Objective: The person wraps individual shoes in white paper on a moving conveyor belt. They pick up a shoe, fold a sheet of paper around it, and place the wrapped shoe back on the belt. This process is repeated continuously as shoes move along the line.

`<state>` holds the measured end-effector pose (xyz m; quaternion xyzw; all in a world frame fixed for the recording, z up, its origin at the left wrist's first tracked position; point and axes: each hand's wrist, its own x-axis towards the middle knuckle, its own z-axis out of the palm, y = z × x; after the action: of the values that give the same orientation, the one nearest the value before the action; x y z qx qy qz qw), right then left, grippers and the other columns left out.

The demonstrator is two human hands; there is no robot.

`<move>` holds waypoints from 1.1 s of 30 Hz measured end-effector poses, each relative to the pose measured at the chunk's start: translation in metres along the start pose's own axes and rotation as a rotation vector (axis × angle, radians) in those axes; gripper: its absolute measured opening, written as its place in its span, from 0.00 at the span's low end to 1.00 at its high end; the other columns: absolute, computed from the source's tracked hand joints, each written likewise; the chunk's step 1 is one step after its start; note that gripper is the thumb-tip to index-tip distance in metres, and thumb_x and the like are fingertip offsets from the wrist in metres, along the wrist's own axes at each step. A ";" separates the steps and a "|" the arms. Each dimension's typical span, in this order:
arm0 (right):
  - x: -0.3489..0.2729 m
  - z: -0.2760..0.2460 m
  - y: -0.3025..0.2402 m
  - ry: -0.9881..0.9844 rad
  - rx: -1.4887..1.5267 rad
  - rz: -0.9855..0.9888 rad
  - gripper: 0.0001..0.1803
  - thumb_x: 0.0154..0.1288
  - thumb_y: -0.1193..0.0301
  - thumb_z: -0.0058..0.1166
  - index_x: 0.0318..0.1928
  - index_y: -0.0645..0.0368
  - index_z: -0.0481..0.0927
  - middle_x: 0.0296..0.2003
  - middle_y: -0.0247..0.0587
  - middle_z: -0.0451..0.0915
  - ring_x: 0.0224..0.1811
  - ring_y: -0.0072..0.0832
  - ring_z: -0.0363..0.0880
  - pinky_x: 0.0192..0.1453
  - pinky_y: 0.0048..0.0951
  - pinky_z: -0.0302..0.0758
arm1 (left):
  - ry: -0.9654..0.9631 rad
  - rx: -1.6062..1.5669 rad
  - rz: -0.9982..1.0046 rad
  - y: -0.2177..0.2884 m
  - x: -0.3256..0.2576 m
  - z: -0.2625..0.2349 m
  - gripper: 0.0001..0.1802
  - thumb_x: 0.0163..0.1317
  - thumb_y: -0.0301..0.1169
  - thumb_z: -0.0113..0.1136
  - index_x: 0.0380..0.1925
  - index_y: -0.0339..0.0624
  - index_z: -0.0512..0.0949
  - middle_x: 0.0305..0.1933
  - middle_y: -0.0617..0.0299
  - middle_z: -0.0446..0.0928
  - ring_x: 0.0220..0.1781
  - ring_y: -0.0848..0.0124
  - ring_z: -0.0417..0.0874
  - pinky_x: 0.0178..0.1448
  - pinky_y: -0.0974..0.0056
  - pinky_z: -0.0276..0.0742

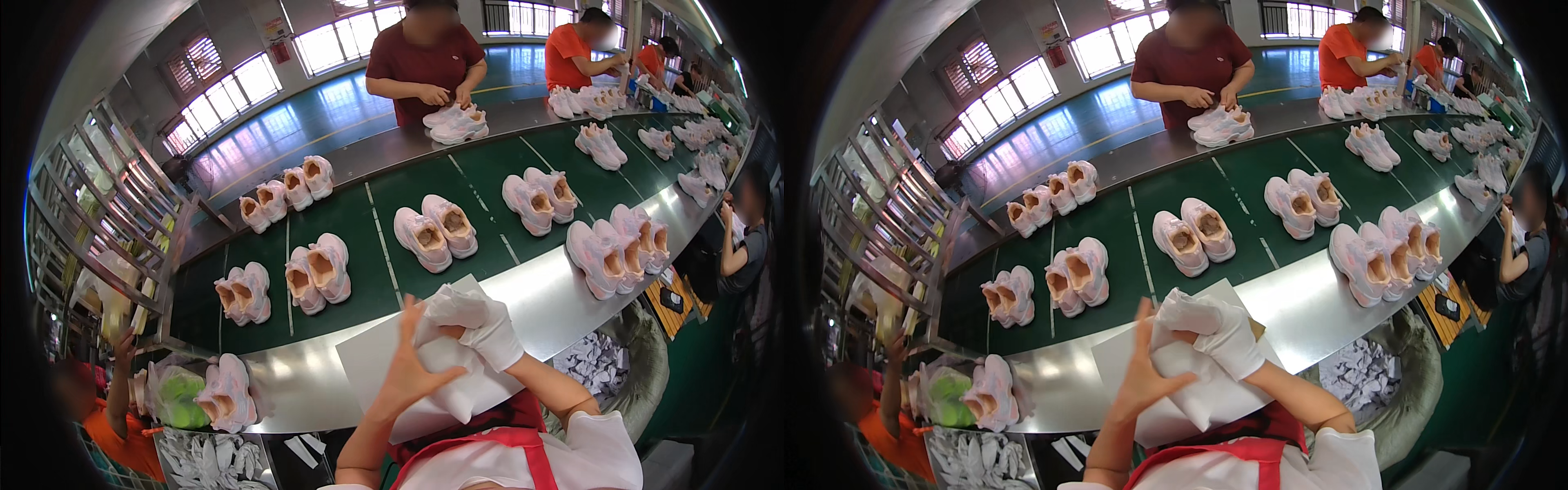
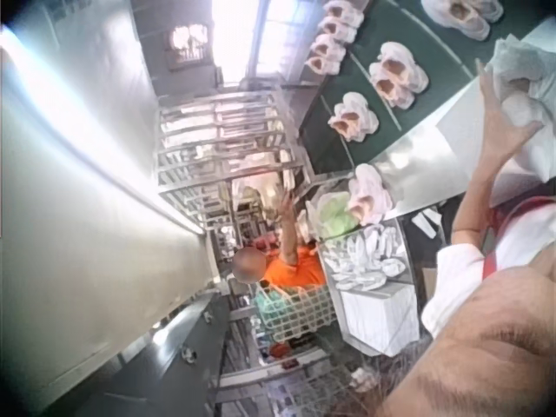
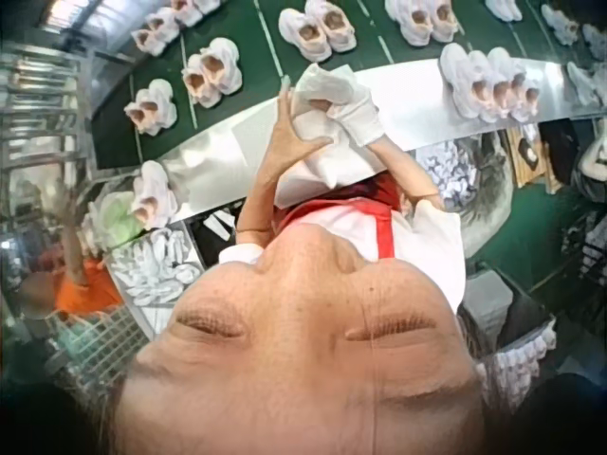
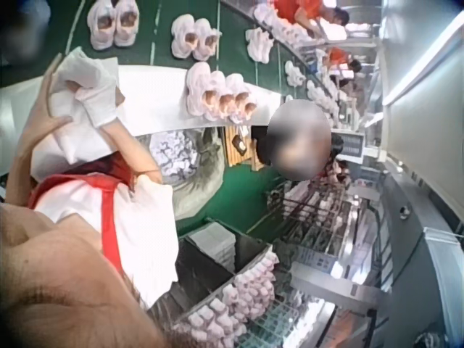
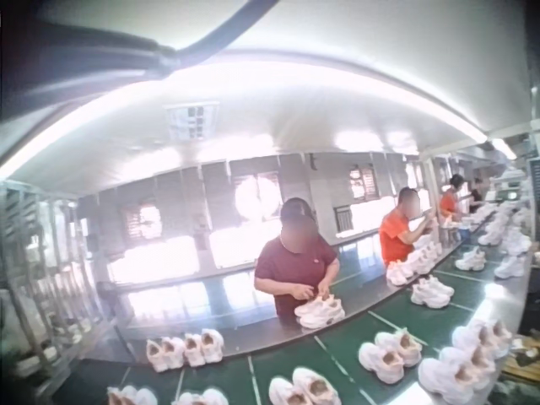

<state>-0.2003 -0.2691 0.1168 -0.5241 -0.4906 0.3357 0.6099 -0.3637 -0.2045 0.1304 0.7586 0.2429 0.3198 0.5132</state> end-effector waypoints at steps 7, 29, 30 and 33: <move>-0.005 0.003 -0.035 0.097 -0.255 -0.094 0.18 0.46 0.76 0.64 0.42 0.59 0.80 0.30 0.39 0.80 0.33 0.30 0.79 0.41 0.27 0.75 | 0.021 0.449 0.317 -0.045 -0.002 -0.008 0.50 0.41 0.37 0.75 0.64 0.42 0.57 0.62 0.51 0.65 0.66 0.54 0.65 0.70 0.51 0.54; -0.010 0.049 -0.030 -0.008 -0.238 0.063 0.28 0.42 0.70 0.69 0.47 0.57 0.74 0.40 0.46 0.77 0.39 0.42 0.77 0.44 0.32 0.75 | -0.201 -1.240 -0.245 -0.097 -0.018 -0.003 0.48 0.56 0.70 0.40 0.61 0.39 0.63 0.52 0.54 0.73 0.51 0.63 0.76 0.56 0.61 0.71; -0.006 0.047 -0.025 -0.041 -0.323 0.124 0.33 0.41 0.70 0.69 0.52 0.58 0.71 0.42 0.47 0.76 0.42 0.44 0.77 0.48 0.35 0.74 | -0.016 -0.776 -0.123 -0.083 -0.013 -0.008 0.51 0.56 0.70 0.42 0.64 0.35 0.59 0.53 0.52 0.73 0.55 0.63 0.74 0.62 0.60 0.65; 0.006 0.038 -0.006 -0.305 -0.470 -0.076 0.39 0.44 0.67 0.67 0.59 0.56 0.65 0.42 0.50 0.76 0.46 0.43 0.76 0.50 0.38 0.73 | 0.037 -0.260 -0.205 -0.053 -0.005 -0.016 0.38 0.55 0.44 0.65 0.60 0.35 0.63 0.40 0.56 0.80 0.44 0.69 0.80 0.50 0.66 0.74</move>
<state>-0.2351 -0.2528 0.1228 -0.5760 -0.6602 0.2646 0.4029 -0.3813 -0.1788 0.0842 0.6511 0.2850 0.3082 0.6323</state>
